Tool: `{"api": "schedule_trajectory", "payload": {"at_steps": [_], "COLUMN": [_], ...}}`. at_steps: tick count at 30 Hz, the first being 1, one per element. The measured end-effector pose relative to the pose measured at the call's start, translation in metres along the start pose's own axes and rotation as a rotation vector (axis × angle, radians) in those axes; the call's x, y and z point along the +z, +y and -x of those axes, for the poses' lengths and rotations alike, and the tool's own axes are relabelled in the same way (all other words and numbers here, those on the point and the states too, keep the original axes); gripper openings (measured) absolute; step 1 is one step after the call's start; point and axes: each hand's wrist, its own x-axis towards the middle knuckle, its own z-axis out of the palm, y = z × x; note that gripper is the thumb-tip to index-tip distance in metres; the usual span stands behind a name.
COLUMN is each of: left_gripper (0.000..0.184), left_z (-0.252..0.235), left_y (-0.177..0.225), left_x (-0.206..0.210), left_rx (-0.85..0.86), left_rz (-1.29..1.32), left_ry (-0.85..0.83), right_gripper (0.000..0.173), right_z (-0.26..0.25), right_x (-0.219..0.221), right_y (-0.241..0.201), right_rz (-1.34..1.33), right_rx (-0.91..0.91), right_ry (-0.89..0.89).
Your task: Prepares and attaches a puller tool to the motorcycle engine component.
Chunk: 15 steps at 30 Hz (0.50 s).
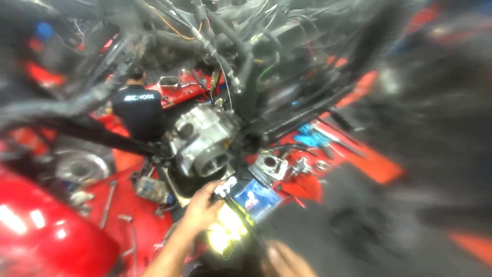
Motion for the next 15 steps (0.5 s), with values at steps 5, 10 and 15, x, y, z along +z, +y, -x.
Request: {"api": "schedule_trajectory", "payload": {"at_steps": [5,10,15], "left_gripper": [0.046,0.030,0.027], "left_z": [-0.009,-0.011,-0.013], "left_y": [0.004,0.004,0.010], "left_x": [-0.006,-0.014,-0.016], "left_rx": [0.066,-0.136,-0.250], "left_rz": [-0.120,-0.331,-0.429], "left_ry": [-0.019,-0.026,-0.073], "right_gripper": [0.038,0.033,0.030], "right_z": [-0.040,-0.048,-0.059], "right_x": [0.024,0.024,0.011], "right_y": [0.016,-0.002,-0.001], "right_rz": [0.850,0.349,-0.036], "right_rx": [-0.600,-0.387,-0.162], "right_ry": [0.400,0.305,0.066]}}
